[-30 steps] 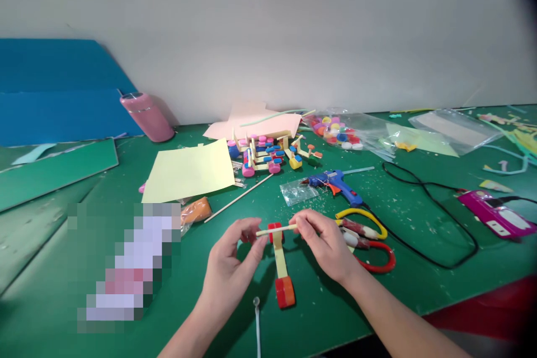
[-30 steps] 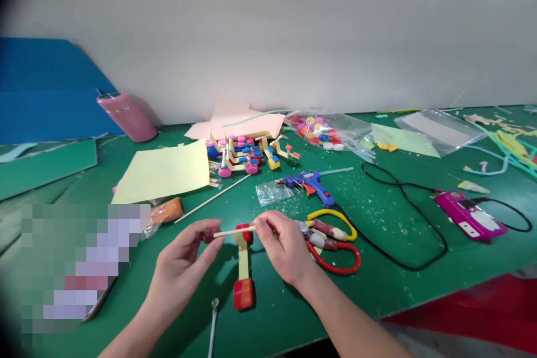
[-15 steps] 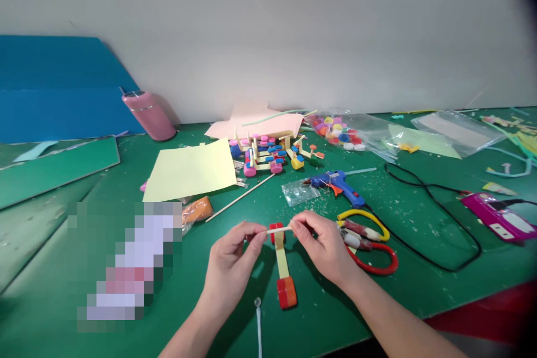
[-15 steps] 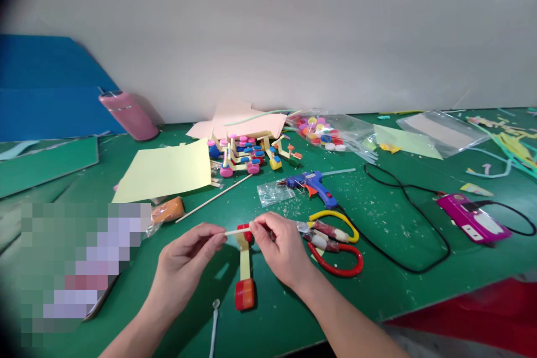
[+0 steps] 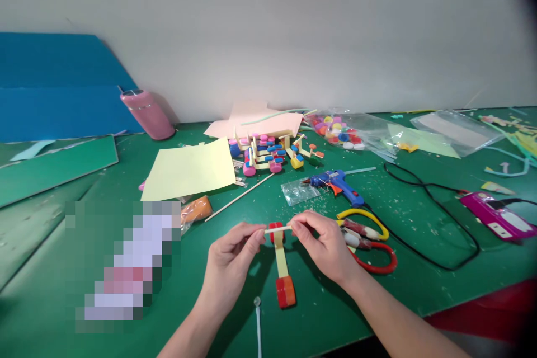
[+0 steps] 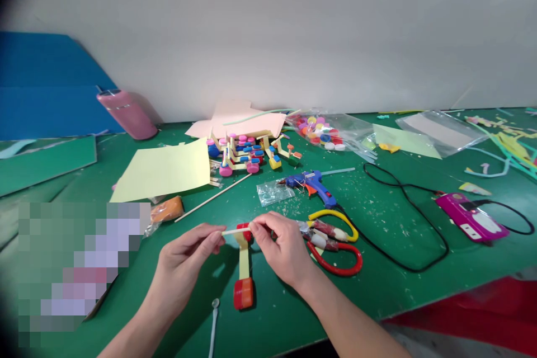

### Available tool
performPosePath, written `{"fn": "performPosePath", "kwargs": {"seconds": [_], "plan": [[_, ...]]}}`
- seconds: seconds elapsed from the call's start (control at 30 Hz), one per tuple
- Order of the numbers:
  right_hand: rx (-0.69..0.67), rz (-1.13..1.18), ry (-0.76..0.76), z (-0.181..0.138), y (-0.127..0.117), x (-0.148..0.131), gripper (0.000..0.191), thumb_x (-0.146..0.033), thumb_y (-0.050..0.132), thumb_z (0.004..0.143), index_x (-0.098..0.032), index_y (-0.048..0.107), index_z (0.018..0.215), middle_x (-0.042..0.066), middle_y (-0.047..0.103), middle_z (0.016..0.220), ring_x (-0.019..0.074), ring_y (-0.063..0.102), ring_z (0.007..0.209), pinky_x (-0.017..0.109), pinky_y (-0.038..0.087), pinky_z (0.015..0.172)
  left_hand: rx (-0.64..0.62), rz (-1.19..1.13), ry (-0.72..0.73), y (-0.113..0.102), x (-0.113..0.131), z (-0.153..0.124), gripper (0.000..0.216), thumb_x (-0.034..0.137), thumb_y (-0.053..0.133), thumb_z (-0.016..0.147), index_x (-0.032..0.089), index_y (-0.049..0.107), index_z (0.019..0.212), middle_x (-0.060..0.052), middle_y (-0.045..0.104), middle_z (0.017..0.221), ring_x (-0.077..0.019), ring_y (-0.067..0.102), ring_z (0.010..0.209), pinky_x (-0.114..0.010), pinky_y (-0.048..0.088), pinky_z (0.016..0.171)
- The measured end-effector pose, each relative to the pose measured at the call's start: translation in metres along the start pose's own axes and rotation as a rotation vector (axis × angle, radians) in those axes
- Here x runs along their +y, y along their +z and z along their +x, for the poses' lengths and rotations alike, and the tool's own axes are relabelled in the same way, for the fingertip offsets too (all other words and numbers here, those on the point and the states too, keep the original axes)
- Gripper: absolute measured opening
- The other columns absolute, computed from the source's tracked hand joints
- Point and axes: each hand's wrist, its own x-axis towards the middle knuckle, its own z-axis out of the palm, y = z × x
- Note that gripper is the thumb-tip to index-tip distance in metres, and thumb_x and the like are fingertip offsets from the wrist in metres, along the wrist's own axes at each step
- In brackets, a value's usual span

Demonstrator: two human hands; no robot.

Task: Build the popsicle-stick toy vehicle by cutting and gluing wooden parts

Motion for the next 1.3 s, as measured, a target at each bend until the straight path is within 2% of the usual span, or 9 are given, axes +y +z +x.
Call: {"fn": "performPosePath", "kwargs": {"seconds": [0.8,1.07,1.3], "plan": [[0.007,-0.018,-0.026,-0.0005,0.0004,0.0008,0.02,-0.026,0.046,0.089,-0.019,0.059,0.075,0.002,0.059,0.07,0.0149,0.055,0.066,0.026,0.043,0.062,-0.017,-0.048,-0.006,-0.0002,0.0001,0.0003,0.01,0.024,0.062,0.075,0.02,0.071,0.078,0.002,0.061,0.065,-0.0102,0.052,0.06,-0.019,0.042,0.056],[0.022,0.095,0.022,-0.0023,-0.0022,-0.0004,0.019,-0.027,0.044,0.089,-0.019,0.061,0.093,0.005,0.065,0.088,0.0164,0.06,0.075,0.026,0.046,0.066,-0.033,-0.134,-0.139,0.0008,-0.0013,-0.0009,0.019,0.032,0.056,0.08,0.02,0.069,0.089,0.0,0.064,0.07,-0.0119,0.055,0.066,-0.021,0.044,0.063],[0.018,-0.001,-0.011,-0.0012,-0.0019,0.0002,0.017,-0.025,0.047,0.087,-0.019,0.059,0.077,0.002,0.062,0.075,0.0155,0.057,0.07,0.026,0.043,0.065,-0.026,-0.05,-0.004,0.0016,0.0008,0.0005,0.007,0.025,0.064,0.074,0.022,0.07,0.076,0.001,0.063,0.07,-0.0108,0.053,0.063,-0.02,0.042,0.058]]}}
